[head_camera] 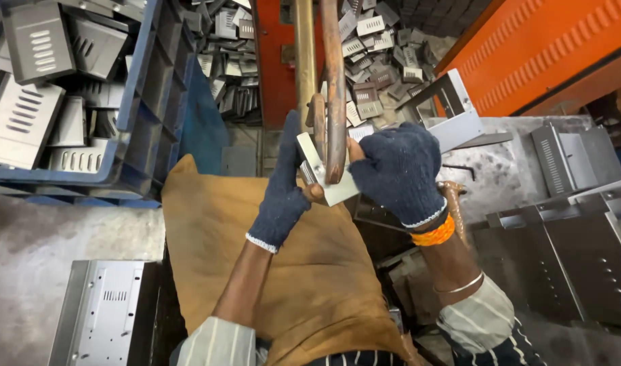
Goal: Assembling and spot welding sheet metal components to create an electronic equipment housing.
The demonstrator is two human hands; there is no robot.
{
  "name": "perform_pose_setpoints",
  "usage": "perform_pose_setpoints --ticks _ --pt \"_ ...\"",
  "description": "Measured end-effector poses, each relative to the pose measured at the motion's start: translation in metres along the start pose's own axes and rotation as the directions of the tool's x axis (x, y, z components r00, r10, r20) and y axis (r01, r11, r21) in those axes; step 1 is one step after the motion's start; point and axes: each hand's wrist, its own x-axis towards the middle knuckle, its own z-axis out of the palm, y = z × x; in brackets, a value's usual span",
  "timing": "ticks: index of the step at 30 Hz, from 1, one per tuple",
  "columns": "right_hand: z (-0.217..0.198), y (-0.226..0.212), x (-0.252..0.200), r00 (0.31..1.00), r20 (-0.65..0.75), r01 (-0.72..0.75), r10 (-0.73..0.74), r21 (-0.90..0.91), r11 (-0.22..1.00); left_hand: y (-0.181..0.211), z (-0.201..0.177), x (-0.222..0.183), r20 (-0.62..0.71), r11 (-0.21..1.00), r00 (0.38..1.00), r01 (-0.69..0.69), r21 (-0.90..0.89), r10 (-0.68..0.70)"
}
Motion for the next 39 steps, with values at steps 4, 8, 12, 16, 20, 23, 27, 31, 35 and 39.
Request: perform_pose_setpoints --ticks 4,8,12,16,20,23,27,31,35,39 --pt "0.000 0.001 -0.002 1.000 0.018 -0.024 0.024 0.013 1.000 0.003 -0.002 0.003 -0.003 1.000 1.000 0.021 0.022 -0.021" --pt "-0.001 -0.001 0.003 0.999 0.028 -0.018 0.018 0.001 1.000 0.008 -0.005 0.007 0.023 0.997 0.997 0.076 0.030 -0.076" --pt "0.001 0.001 -0.001 1.000 0.025 0.002 -0.002 -0.008 1.000 0.005 -0.007 0.000 0.031 0.996 0.996 0.077 0.052 -0.079" --pt "0.000 0.002 -0.001 0.998 0.066 -0.011 0.013 -0.033 0.999 0.011 -0.007 0.005 0.042 0.995 0.995 0.086 0.058 -0.089" --pt "0.000 0.001 -0.001 0.996 0.085 -0.008 0.007 0.004 1.000 -0.036 -0.006 -0.007 0.030 0.994 0.994 0.108 -0.012 -0.107" --pt "0.003 0.006 0.003 0.997 0.074 0.012 -0.013 0.013 1.000 -0.039 -0.006 0.002 -0.005 0.993 0.995 0.095 -0.075 -0.096" --pt "0.007 0.008 0.015 1.000 -0.016 0.006 -0.006 -0.018 1.000 -0.029 -0.008 0.021 0.013 0.996 0.999 -0.042 -0.079 0.043" --pt "0.011 0.010 0.015 0.999 0.048 -0.009 0.010 -0.013 1.000 -0.034 -0.009 0.023 0.036 0.978 0.999 0.015 -0.208 -0.008" --pt "-0.004 -0.006 0.006 0.998 0.043 -0.038 0.039 -0.033 0.999 0.012 -0.007 0.009 0.022 0.949 0.998 0.063 -0.309 -0.059" --pt "-0.016 -0.029 -0.019 0.996 0.067 -0.068 0.065 0.048 0.997 0.021 -0.019 -0.021 -0.067 0.959 0.996 0.045 -0.280 -0.066"
